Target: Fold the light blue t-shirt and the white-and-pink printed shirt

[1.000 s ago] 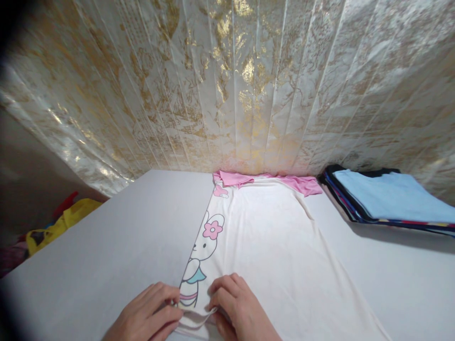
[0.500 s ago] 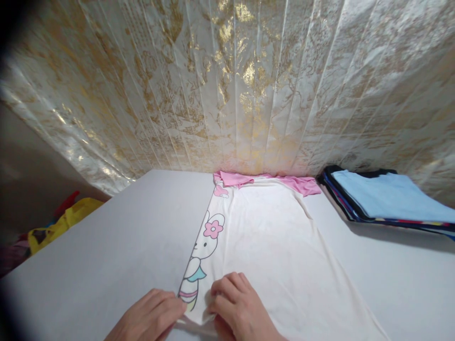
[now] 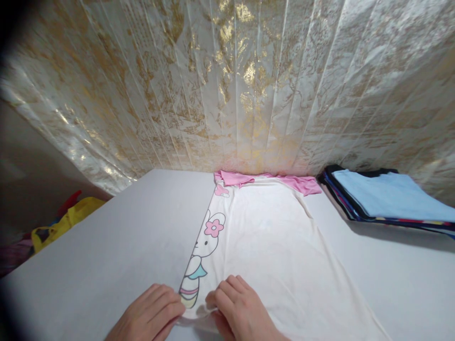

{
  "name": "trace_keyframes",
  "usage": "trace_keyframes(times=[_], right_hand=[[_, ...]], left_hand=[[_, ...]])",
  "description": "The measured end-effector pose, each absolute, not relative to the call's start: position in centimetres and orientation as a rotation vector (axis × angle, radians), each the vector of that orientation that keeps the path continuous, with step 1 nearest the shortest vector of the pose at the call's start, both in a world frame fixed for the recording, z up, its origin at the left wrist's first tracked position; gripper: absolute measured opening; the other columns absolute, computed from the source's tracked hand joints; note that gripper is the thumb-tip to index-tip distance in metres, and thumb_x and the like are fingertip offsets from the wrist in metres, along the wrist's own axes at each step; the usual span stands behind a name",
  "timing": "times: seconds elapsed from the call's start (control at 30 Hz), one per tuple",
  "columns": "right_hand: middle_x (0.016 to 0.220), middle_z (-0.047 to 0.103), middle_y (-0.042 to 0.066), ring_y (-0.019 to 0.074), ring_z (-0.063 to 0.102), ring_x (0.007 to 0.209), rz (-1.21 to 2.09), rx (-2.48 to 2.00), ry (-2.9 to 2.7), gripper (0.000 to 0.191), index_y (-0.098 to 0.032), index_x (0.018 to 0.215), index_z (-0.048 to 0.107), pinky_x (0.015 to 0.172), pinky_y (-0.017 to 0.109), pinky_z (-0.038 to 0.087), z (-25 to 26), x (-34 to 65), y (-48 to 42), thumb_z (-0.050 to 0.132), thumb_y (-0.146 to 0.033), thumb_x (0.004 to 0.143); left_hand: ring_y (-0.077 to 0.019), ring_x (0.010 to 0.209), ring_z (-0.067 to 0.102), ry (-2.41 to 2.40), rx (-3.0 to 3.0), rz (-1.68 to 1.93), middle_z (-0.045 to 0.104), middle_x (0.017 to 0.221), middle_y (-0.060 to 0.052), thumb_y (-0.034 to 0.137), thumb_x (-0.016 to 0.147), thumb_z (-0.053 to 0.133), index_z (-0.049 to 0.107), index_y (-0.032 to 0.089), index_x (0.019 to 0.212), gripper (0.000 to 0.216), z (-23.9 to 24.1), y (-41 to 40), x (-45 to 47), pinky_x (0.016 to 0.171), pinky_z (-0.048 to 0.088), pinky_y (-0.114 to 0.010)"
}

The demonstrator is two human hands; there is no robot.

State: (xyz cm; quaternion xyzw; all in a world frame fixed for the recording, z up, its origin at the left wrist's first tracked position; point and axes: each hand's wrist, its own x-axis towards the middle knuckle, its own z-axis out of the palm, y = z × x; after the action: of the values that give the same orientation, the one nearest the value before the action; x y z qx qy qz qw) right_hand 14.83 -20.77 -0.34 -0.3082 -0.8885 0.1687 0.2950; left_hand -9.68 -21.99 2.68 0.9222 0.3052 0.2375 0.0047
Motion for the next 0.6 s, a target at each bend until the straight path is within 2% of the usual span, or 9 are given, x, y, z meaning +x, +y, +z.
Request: trace_keyframes(times=[0.1, 0.27, 0.43, 0.6], right_hand=[[0.088, 0.063, 0.004, 0.017, 0.049, 0.077, 0.42, -0.759, -2.377, 0.014, -0.02, 0.09, 0.05, 0.07, 0.029, 0.04, -0.21, 14.74, -20.83, 0.048, -0.007, 0.085], [0.089, 0.065, 0.002, 0.0152, 0.05, 0.076, 0.326, -0.726, -2.401, 0.014, -0.021, 0.089, 0.053, 0.069, 0.027, 0.04, 0.09, 14.57, -20.85, 0.044, -0.011, 0.093], [0.092, 0.064, 0.002, 0.0141, 0.05, 0.073, 0.228, -0.684, -2.387, 0.014, -0.021, 0.085, 0.054, 0.066, 0.026, 0.04, -0.11, 14.43, -20.79, 0.047, -0.014, 0.095], [0.092, 0.064, 0.002, 0.015, 0.051, 0.075, 0.235, -0.733, -2.424, 0.012, -0.022, 0.098, 0.056, 0.068, 0.026, 0.041, -0.17, 14.55, -20.8, 0.051, -0.013, 0.093]], left_hand=[[-0.0161, 0.074, 0.057, 0.886, 2.886, 0.792, 0.062, 0.082, -0.004, 0.009, 0.098, 0.032, 0.055, 0.016, 0.095, 0.024, 2.53, -21.91, -9.68, 0.068, 0.045, -0.028], [-0.0168, 0.076, 0.054, 0.885, 2.857, 0.738, 0.062, 0.087, -0.006, 0.018, 0.103, 0.025, 0.057, 0.017, 0.089, 0.035, 2.48, -22.11, -9.5, 0.068, 0.043, -0.029], [-0.0165, 0.076, 0.054, 0.929, 2.825, 0.722, 0.06, 0.087, -0.006, 0.024, 0.104, 0.027, 0.06, 0.018, 0.099, 0.034, 2.58, -22.18, -9.46, 0.068, 0.044, -0.029], [-0.017, 0.079, 0.056, 0.904, 2.837, 0.678, 0.062, 0.09, -0.006, 0.027, 0.103, 0.033, 0.059, 0.017, 0.11, 0.029, 2.45, -21.97, -9.63, 0.069, 0.046, -0.028]])
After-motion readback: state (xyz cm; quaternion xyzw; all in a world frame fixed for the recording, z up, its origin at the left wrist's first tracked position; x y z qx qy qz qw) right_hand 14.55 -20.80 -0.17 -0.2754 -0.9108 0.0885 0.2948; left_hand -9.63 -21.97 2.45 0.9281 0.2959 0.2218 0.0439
